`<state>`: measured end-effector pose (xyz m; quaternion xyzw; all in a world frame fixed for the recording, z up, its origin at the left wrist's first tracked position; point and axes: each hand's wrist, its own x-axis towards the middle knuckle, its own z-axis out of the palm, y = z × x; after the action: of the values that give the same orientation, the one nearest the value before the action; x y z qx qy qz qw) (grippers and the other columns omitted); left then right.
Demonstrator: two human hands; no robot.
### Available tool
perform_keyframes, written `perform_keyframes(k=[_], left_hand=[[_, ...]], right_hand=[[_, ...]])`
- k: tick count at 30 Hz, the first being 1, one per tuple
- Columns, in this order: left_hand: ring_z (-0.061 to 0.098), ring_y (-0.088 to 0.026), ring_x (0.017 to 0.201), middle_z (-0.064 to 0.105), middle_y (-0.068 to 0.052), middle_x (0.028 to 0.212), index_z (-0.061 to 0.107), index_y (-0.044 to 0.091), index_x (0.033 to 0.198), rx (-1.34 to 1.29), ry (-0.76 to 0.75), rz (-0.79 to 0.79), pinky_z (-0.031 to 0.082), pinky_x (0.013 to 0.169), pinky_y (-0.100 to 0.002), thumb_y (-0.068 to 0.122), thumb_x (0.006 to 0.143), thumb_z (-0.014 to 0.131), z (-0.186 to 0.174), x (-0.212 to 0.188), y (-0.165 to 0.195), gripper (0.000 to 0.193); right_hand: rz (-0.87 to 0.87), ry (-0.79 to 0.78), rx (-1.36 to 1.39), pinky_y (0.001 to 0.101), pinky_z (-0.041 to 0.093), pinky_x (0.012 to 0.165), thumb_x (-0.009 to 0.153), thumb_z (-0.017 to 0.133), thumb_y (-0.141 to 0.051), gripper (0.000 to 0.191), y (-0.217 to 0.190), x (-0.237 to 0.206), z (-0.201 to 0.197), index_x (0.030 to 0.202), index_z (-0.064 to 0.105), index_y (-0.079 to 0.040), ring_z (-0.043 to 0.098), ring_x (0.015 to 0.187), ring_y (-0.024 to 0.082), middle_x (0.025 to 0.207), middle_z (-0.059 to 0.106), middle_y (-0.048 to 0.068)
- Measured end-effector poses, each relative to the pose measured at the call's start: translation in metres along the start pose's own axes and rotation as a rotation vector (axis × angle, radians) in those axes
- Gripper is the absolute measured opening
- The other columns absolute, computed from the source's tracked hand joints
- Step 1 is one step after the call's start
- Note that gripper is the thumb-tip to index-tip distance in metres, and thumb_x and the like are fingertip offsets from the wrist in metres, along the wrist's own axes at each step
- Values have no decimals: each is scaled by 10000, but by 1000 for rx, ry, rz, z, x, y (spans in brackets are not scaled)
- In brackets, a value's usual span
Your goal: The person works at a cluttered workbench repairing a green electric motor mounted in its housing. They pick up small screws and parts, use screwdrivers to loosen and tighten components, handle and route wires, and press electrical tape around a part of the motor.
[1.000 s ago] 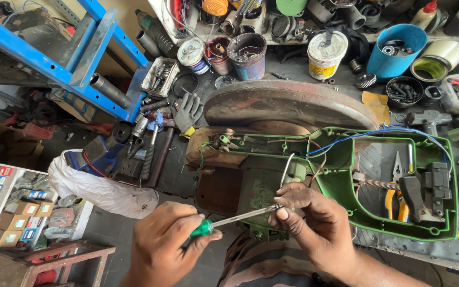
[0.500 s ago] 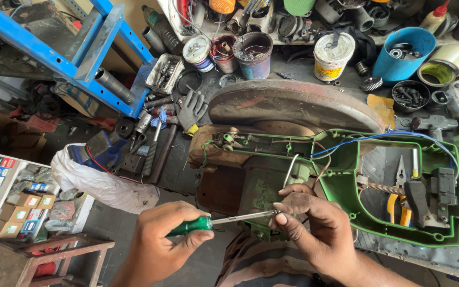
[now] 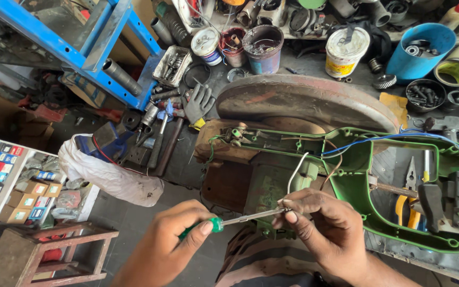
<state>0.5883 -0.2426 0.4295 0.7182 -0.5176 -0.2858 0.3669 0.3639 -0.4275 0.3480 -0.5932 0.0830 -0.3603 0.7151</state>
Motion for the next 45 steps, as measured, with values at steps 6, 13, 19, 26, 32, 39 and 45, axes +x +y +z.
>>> perform_keyframes(k=[6, 13, 19, 26, 32, 39, 45], left_hand=[[631, -119, 746, 683, -60, 811, 762, -35, 944, -254, -100, -147, 503, 648, -275, 287, 949, 690, -1, -2, -16, 329], [494, -71, 548, 603, -19, 706, 745, -64, 928, -541, -211, -376, 360, 470, -249, 315, 929, 726, -10, -6, -18, 380], [379, -19, 488, 494, 53, 632, 758, -49, 1098, -907, -582, -698, 252, 428, -208, 359, 961, 699, -15, 3, -13, 435], [657, -161, 652, 672, -45, 774, 731, 19, 1137, 232, -20, 423, 500, 567, -287, 171, 881, 773, -6, 7, 7, 300], [606, -212, 555, 628, -68, 696, 728, 13, 1207, 525, 167, 648, 468, 527, -343, 213, 841, 811, 2, 2, 14, 425], [647, -147, 674, 748, -173, 938, 679, -80, 1337, -722, -221, 47, 530, 579, -279, 414, 1026, 664, -7, -12, -10, 584], [490, -41, 565, 570, -8, 691, 682, -85, 1392, -1137, -553, -459, 381, 505, -189, 410, 994, 657, -8, -15, -26, 636]], right_hand=[[-86, -75, -146, 340, 651, 816, 953, 666, 37, 152, -7, 4, -5, 1093, 724, 23, 789, 873, 215, 1117, 741, 193], [-215, -126, -209, 357, 603, 844, 961, 701, -3, 75, -11, 10, -6, 1035, 705, -16, 737, 912, 227, 992, 754, 124], [-165, -161, -316, 301, 587, 758, 922, 727, 11, 58, -14, 13, -10, 969, 703, -12, 747, 872, 199, 944, 762, 107], [-99, -121, -221, 280, 562, 694, 909, 722, 27, 90, -18, 6, -11, 997, 735, 27, 706, 792, 174, 889, 746, 119], [-69, -97, -145, 273, 568, 705, 935, 710, 28, 92, -16, 0, -14, 1024, 734, 36, 689, 799, 156, 930, 729, 126], [-57, -89, -47, 264, 590, 701, 966, 679, 28, 99, -11, -2, -13, 1054, 720, 49, 692, 814, 142, 1005, 709, 154], [-43, -92, -88, 259, 585, 672, 957, 669, 35, 82, -12, 0, -12, 1023, 717, 50, 689, 777, 130, 1045, 717, 162]])
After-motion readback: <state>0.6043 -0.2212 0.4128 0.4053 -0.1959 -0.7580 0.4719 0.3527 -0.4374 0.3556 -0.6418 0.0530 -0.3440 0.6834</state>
